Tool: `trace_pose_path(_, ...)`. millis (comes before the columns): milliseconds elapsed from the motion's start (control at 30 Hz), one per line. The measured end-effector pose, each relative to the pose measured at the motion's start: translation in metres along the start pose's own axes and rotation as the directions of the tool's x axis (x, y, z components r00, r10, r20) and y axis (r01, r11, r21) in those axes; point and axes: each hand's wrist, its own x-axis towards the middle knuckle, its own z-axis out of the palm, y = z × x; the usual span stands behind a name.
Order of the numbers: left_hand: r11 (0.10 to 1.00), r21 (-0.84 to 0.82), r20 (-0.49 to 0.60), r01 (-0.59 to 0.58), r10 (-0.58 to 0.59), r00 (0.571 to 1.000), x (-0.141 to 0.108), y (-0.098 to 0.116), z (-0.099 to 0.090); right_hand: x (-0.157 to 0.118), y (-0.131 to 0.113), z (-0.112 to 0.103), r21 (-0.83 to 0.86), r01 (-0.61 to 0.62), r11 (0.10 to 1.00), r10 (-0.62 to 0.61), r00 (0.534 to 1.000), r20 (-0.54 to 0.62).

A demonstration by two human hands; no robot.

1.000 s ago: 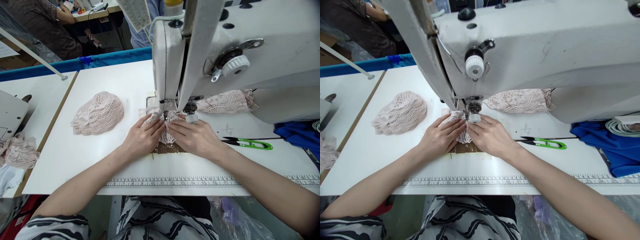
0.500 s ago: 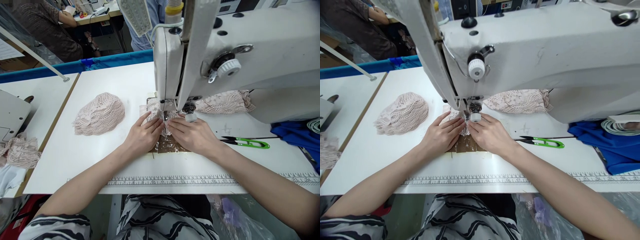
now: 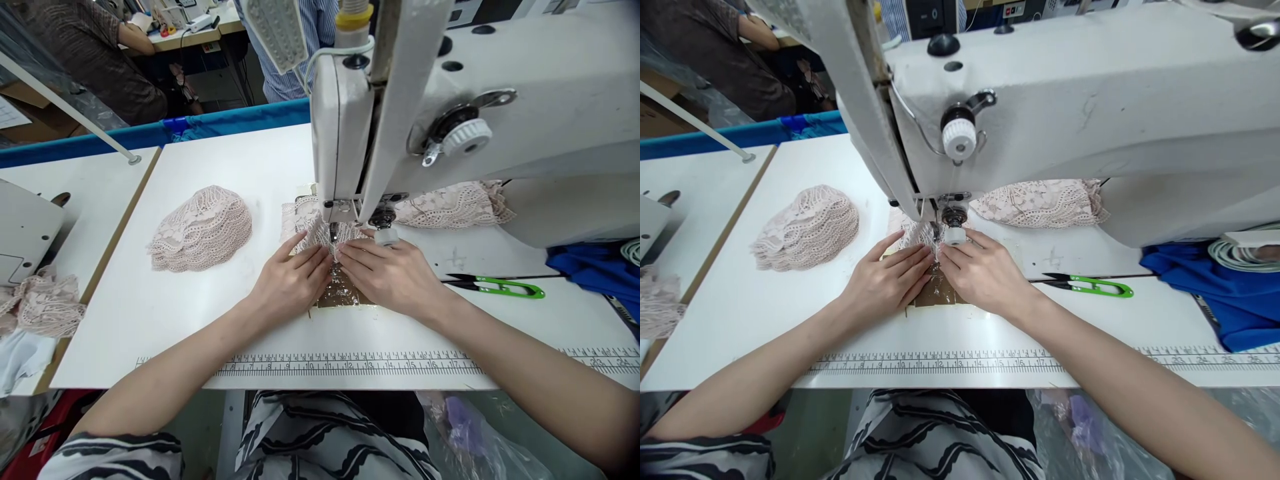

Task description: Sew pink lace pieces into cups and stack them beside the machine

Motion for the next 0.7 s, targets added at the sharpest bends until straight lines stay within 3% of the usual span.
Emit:
trace_pose_path(233,1.000,0.003,0.022,0.013,-0.013,1.000,0.0008,-0.0058,0.0077,0.0038,0.0000,0.0021,-0.013,-0.079,0.997,0.080,0.996,0.049)
trace_pose_path(700,0.997,-0.011,0.028,0.081,-0.080,0.996,-0.0019,-0.0045,0.0061,0.0048,-0.0028,-0.0012,-0.041,-0.129,0.991,0.132,0.989,0.073)
